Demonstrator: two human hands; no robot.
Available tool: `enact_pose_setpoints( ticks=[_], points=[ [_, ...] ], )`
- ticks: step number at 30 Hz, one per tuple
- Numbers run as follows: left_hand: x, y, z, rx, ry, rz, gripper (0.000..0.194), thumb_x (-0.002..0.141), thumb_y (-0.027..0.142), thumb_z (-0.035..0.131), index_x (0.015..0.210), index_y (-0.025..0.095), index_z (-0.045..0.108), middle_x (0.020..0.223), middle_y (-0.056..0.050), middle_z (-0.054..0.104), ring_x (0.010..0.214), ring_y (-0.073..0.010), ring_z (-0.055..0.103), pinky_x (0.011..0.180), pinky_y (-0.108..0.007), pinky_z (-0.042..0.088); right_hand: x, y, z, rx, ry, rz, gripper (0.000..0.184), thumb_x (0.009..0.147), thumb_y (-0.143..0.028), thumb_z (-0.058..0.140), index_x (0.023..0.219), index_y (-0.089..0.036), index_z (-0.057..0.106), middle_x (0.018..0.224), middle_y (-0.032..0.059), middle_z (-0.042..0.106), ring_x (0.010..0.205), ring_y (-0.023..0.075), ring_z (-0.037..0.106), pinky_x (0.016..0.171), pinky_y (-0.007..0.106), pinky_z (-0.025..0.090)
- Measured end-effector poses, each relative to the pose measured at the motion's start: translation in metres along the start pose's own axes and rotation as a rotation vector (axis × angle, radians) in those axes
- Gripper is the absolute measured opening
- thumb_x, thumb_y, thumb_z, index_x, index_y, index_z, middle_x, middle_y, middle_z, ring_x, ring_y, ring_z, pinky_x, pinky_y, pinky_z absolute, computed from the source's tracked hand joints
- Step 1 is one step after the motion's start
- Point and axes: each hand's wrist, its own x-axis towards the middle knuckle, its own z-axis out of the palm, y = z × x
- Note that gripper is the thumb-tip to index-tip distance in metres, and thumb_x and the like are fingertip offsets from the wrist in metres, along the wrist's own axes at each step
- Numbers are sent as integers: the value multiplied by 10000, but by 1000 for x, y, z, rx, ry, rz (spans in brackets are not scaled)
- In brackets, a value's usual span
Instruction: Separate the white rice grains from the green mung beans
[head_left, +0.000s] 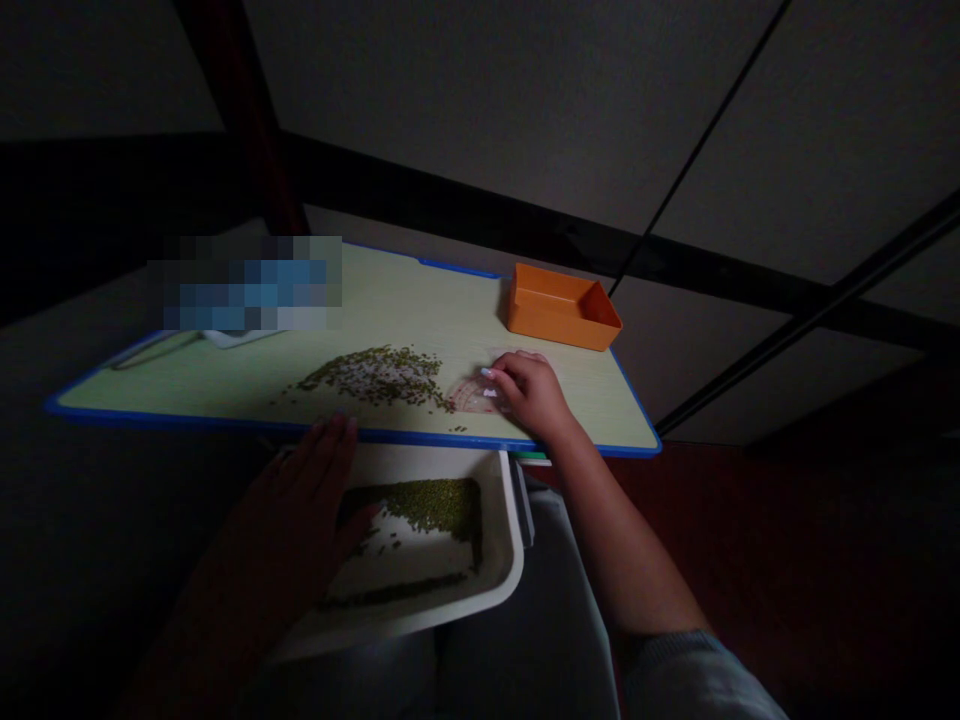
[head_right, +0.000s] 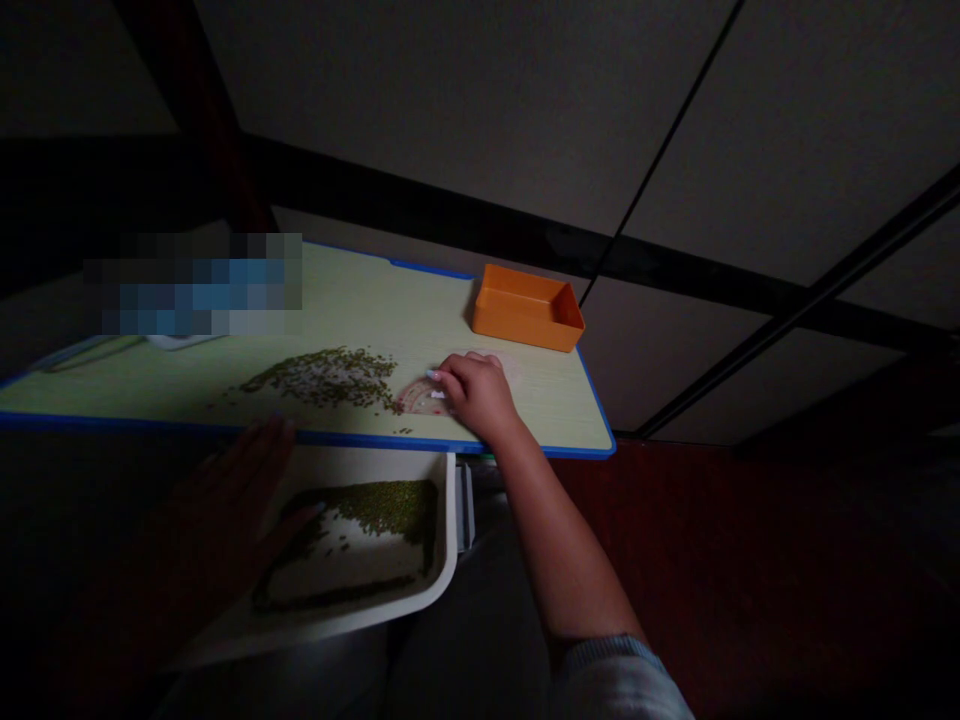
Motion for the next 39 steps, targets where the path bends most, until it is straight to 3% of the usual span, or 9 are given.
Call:
enact_pose_setpoints(
  ticks=[20, 28, 39],
  points=[
    [-1, 0, -2, 7, 0, 13, 792, 895, 539, 293, 1517, 123, 33, 1541, -228, 377, 1444, -341, 343, 1101, -531, 386, -4, -2, 1, 135, -111, -60, 238, 877, -223, 607, 647, -178, 566, 585, -32, 544, 595, 112, 484, 684, 248, 339],
    [0, 2, -4, 3, -18, -4, 788, 893, 503, 339, 1516, 116, 49, 1561, -207, 354, 1452, -328, 333, 1116, -521, 375, -8, -2, 1, 273, -184, 53, 259, 878, -306, 567, 653, -181, 544, 569, -37, 511, 560, 103, 449, 570, 223, 305],
    [-2, 4, -4, -5, -9, -31, 799, 888, 503, 359, 1520, 151, 20, 1567, -176, 355, 1440, -314, 357, 1103, -508, 385, -9, 1, 3, 253, -97, 112, 261, 891, -354, 540, 686, -194, 549, 578, -26, 540, 551, 113, 471, 555, 230, 319]
  ],
)
